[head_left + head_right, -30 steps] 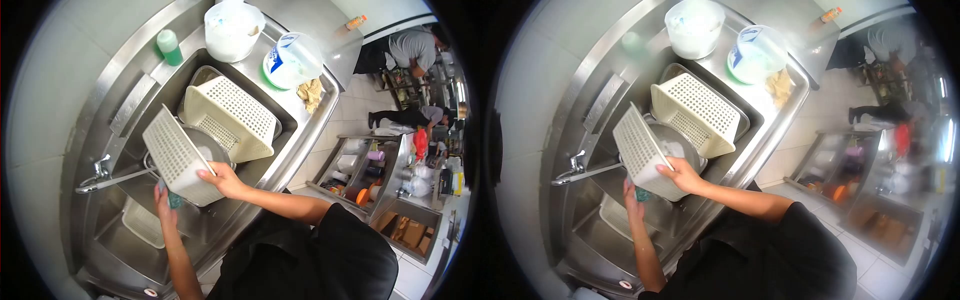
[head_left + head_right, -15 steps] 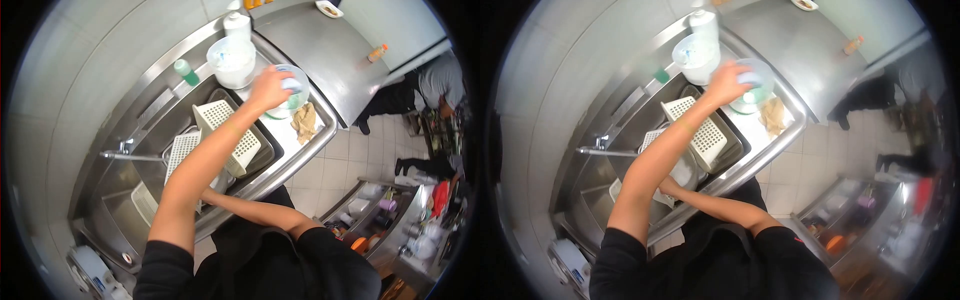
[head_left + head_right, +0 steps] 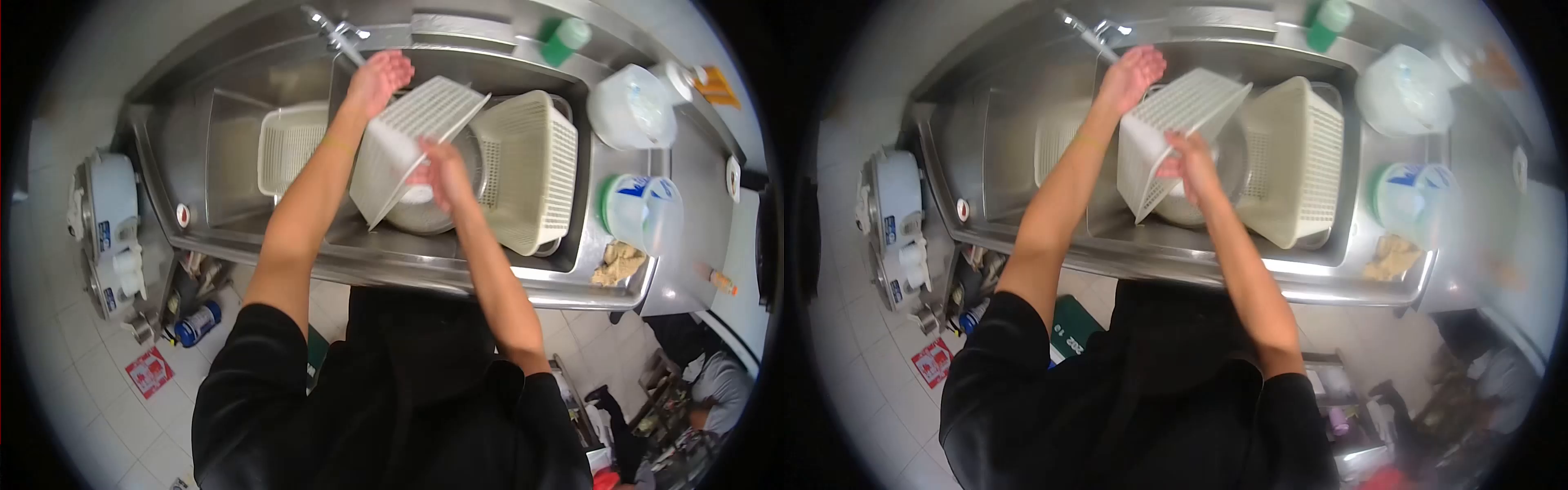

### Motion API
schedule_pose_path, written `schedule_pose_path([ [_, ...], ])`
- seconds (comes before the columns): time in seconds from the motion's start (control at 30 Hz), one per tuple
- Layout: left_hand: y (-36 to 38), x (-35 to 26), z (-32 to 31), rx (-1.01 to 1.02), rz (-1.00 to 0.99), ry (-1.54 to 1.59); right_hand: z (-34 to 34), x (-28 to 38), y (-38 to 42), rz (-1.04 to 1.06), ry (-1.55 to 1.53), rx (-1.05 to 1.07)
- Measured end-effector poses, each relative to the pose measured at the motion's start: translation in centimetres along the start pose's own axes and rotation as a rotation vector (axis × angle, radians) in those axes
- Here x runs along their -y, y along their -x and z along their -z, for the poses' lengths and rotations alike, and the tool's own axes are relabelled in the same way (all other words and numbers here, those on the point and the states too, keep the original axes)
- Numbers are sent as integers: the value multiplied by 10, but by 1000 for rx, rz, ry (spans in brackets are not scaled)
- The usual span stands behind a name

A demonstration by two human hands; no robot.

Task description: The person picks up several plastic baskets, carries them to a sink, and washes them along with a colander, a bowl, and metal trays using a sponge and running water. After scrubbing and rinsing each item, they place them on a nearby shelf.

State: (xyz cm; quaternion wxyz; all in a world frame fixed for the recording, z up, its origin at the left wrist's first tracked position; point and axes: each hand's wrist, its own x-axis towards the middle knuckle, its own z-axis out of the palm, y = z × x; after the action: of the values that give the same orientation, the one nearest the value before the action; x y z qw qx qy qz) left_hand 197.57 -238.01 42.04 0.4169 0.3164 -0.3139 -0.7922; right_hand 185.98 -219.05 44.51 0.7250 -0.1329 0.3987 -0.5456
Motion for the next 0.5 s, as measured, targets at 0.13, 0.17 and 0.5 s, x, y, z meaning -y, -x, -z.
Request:
schedule_pose_path([
  [0.13,-49,-14,24,197,53,-144,-31,14,-54,-61,54,-15],
  [0.17,-62,-9,40,193,72,-125,-39,17,-65,-65,67,-24],
  [0.5,12,-75,33,352,-235,-1009,-78,19,-77,279,-321,-388],
])
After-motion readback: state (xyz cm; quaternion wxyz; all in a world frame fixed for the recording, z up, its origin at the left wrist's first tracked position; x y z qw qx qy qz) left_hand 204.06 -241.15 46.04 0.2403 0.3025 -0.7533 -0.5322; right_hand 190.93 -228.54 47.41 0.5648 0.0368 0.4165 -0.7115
